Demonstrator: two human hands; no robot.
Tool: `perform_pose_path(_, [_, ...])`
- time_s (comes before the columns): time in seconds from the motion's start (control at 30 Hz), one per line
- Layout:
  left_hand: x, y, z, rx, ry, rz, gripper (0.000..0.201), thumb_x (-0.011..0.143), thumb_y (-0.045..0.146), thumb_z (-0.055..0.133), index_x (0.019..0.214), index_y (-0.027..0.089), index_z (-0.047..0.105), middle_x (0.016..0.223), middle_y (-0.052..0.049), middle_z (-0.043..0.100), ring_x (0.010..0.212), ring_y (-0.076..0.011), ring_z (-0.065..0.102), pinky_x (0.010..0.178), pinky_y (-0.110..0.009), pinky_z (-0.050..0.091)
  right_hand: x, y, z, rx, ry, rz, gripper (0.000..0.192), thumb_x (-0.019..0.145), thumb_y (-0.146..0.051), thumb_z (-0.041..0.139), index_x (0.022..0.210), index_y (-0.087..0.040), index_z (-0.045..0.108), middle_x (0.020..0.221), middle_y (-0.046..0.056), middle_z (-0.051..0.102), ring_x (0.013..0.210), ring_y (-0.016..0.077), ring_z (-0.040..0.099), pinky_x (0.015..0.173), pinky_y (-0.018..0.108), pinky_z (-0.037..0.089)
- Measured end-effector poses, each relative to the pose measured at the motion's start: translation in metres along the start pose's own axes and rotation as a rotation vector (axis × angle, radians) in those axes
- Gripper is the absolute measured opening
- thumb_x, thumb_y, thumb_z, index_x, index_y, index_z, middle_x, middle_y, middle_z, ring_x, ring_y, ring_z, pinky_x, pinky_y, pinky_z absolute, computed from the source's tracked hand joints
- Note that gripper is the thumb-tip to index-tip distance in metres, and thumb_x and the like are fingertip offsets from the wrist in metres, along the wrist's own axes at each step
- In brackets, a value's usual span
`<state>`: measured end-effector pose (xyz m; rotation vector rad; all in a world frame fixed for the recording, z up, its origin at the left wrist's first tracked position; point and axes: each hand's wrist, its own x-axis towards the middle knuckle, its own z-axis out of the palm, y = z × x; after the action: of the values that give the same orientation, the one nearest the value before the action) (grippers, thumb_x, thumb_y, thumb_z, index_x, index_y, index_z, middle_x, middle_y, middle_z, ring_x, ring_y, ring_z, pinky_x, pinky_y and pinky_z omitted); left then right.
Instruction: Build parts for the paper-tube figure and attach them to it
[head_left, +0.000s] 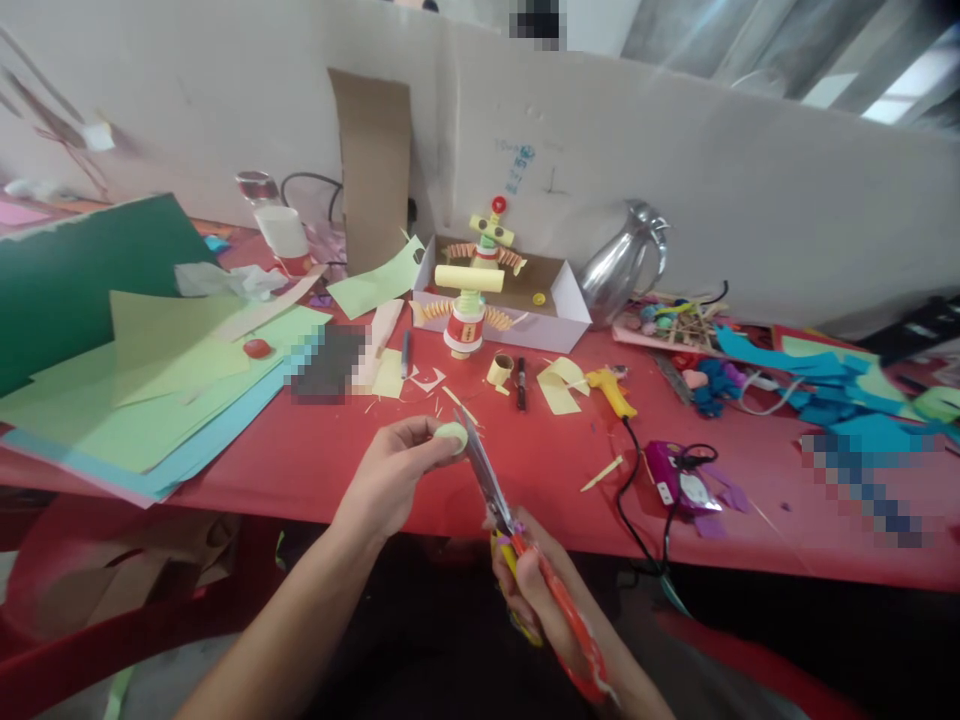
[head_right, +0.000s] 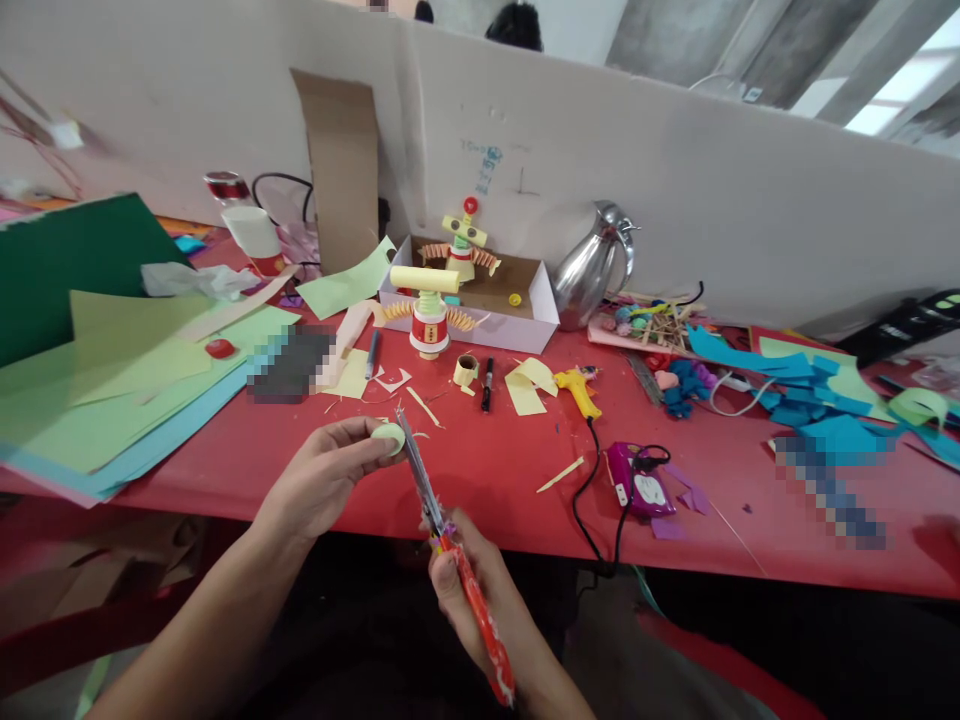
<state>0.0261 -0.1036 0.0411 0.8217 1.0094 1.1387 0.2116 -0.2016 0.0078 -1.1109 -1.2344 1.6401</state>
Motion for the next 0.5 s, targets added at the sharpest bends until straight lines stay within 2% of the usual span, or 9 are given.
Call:
perform_pose_path(0.17, [0.0003, 0.0008, 0.0012, 0.008, 0.003, -0.008, 0.021, 0.068, 0.030, 0.082, 0.071, 0.014, 0.069, 0.073, -0.003, 0.071, 0.073, -0.0125, 0.066, 0.080, -0.027, 0.053, 0.0001, -0.0011, -0.0005, -0.064, -0.006, -0.014, 0.049, 0.094, -0.064, 0.045, 0.117, -0.021, 0.051, 0.069, -0.005, 0.036, 0.050, 0.0070, 0.028, 0.042, 0.020, 0.023])
perform_pose_path(0.3, [-0.0001, 0.0020, 0.0016, 0.008, 0.000, -0.014, 0.021, 0.067, 0.030, 0.083, 0.071, 0.014, 0.069, 0.073, -0.003, 0.071, 0.073, -0.0134, 0.066, 0.081, -0.028, 0.053, 0.0003, -0.0033, -0.0012, -0.129, 0.028, -0.002, 0.056, 0.091, -0.068, 0.046, 0.121, -0.020, 0.050, 0.071, -0.004, 0.038, 0.051, 0.0078, 0.029, 0.042, 0.020, 0.024])
perform_pose_path(0.5, [-0.0018, 0.0033, 0.0020, 0.003, 0.012, -0.006, 0.021, 0.065, 0.029, 0.083, 0.069, 0.014, 0.069, 0.072, -0.003, 0.071, 0.071, -0.0133, 0.066, 0.081, -0.028, 0.054, 0.0022, -0.0040, -0.0013, -0.164, 0.026, -0.021, 0.058, 0.087, -0.071, 0.049, 0.113, -0.019, 0.052, 0.067, -0.005, 0.034, 0.050, 0.0072, 0.026, 0.042, 0.020, 0.021])
